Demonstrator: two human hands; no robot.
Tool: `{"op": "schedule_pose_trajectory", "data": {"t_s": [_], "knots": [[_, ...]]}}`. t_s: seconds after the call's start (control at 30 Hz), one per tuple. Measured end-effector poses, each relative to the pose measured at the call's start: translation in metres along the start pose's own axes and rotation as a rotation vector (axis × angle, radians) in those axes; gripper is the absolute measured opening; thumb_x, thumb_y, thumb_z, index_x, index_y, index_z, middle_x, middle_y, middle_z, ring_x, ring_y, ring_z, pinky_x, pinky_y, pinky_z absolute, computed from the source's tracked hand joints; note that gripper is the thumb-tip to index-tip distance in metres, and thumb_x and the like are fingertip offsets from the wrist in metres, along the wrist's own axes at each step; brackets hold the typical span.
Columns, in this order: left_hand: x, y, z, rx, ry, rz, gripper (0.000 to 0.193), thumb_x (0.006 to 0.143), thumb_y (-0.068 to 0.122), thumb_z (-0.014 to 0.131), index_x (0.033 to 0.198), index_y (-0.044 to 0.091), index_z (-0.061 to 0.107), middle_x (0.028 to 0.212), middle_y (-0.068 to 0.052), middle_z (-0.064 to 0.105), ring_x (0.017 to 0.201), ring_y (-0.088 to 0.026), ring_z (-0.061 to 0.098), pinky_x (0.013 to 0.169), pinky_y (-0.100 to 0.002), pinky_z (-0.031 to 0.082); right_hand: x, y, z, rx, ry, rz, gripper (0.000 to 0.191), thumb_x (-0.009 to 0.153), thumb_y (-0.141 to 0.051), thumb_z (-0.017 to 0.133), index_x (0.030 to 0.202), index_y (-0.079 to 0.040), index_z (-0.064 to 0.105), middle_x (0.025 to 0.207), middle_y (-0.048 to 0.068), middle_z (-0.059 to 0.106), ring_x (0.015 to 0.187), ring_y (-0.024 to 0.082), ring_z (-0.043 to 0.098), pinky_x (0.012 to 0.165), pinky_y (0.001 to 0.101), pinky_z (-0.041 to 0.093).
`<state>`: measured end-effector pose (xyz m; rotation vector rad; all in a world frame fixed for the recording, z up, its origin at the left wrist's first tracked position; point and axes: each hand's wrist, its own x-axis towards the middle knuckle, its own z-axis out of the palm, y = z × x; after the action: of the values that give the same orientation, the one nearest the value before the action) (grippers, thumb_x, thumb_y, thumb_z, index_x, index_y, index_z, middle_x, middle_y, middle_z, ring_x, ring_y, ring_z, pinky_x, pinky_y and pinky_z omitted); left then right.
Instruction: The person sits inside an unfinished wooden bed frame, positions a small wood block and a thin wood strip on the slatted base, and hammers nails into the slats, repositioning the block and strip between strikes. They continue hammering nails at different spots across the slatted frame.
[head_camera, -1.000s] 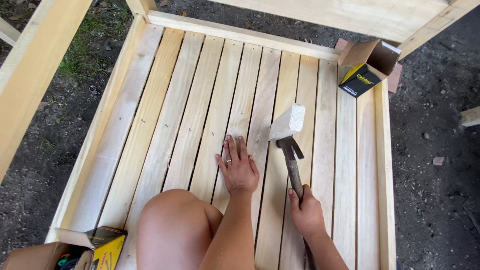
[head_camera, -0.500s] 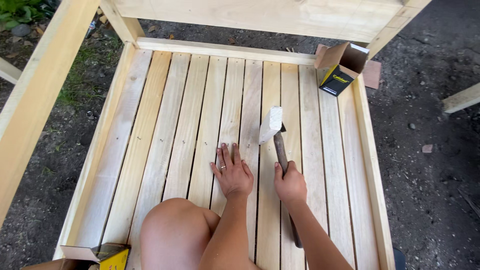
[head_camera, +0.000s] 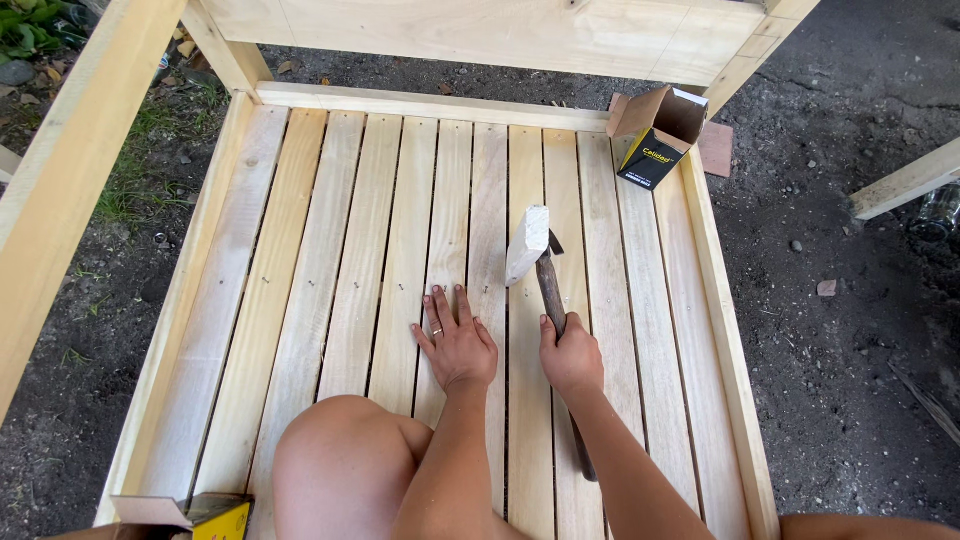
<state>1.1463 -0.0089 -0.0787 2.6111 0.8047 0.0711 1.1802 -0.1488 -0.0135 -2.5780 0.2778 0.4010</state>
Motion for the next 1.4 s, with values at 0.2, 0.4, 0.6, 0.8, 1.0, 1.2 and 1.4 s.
{"op": "schedule_pose_trajectory", "data": {"t_s": [0.2, 0.4, 0.6, 0.8, 1.0, 1.2, 1.4], "knots": [[0.008, -0.004, 0.008, -0.060, -0.053, -0.025, 0.066, 0.097, 0.031, 0.047, 0.159, 0.019, 0.026, 0.170, -0.010, 0.012, 0.157, -0.029, 0.009, 0.122, -0.058, 0.003, 0.001, -0.009, -0.001, -0.027, -0.028, 0.012, 0.047, 0.100, -0.052, 0.048, 0.105, -0.005, 0.058, 0.096, 0.024, 0.073, 0.095, 0.045, 0.070, 0.085, 0.0550, 0.055], [0.036, 0.001, 0.003, -0.272, -0.184, -0.195, 0.076, 0.091, 0.017, 0.058, 0.158, 0.020, 0.023, 0.172, -0.007, 0.010, 0.158, -0.027, 0.008, 0.123, -0.055, 0.014, 0.006, -0.013, -0.002, -0.005, -0.025, -0.021, 0.049, 0.101, -0.052, 0.048, 0.110, -0.005, 0.059, 0.103, 0.024, 0.073, 0.102, 0.045, 0.069, 0.090, 0.0550, 0.053], [0.045, -0.022, -0.031, -0.178, -0.293, -0.146, 0.069, 0.082, 0.004, 0.064, 0.143, 0.032, 0.048, 0.168, -0.002, 0.024, 0.156, -0.027, 0.022, 0.124, -0.053, 0.023, 0.009, -0.013, -0.005, 0.025, -0.046, -0.028, 0.051, 0.100, -0.053, 0.048, 0.112, -0.005, 0.058, 0.106, 0.025, 0.073, 0.104, 0.045, 0.068, 0.091, 0.0550, 0.053], [0.086, -0.013, -0.075, -0.438, -0.093, 0.198, 0.077, 0.071, 0.010, 0.072, 0.144, 0.024, 0.051, 0.159, -0.009, 0.042, 0.148, -0.028, 0.040, 0.119, -0.038, 0.038, 0.007, -0.015, -0.006, 0.039, -0.060, -0.035, 0.050, 0.101, -0.052, 0.047, 0.111, -0.005, 0.059, 0.104, 0.026, 0.073, 0.102, 0.045, 0.069, 0.090, 0.0544, 0.054], [0.073, 0.079, -0.060, -0.757, -0.069, 0.289, 0.064, 0.065, 0.009, 0.077, 0.124, 0.011, 0.052, 0.128, -0.019, 0.062, 0.122, -0.035, 0.059, 0.101, -0.039, 0.049, 0.012, -0.010, -0.003, 0.052, -0.071, -0.025, 0.049, 0.101, -0.051, 0.047, 0.109, -0.005, 0.059, 0.103, 0.025, 0.074, 0.101, 0.045, 0.070, 0.089, 0.0541, 0.054], [0.020, 0.087, -0.043, -1.054, 0.155, 0.197, 0.024, 0.088, 0.010, 0.067, 0.110, 0.009, 0.056, 0.122, -0.015, 0.071, 0.118, -0.032, 0.069, 0.098, -0.037, 0.053, 0.017, -0.004, 0.002, 0.039, -0.060, -0.032, 0.049, 0.100, -0.052, 0.048, 0.109, -0.006, 0.060, 0.105, 0.025, 0.073, 0.103, 0.045, 0.069, 0.090, 0.0545, 0.054], [-0.045, 0.054, -0.026, -1.022, 0.298, 0.384, 0.040, 0.090, 0.009, 0.069, 0.128, 0.006, 0.057, 0.141, -0.022, 0.058, 0.136, -0.038, 0.054, 0.112, -0.040, 0.043, 0.016, -0.005, 0.001, 0.044, -0.064, -0.014, 0.053, 0.099, -0.056, 0.048, 0.112, -0.006, 0.059, 0.107, 0.025, 0.073, 0.105, 0.045, 0.069, 0.091, 0.0539, 0.054]]}}
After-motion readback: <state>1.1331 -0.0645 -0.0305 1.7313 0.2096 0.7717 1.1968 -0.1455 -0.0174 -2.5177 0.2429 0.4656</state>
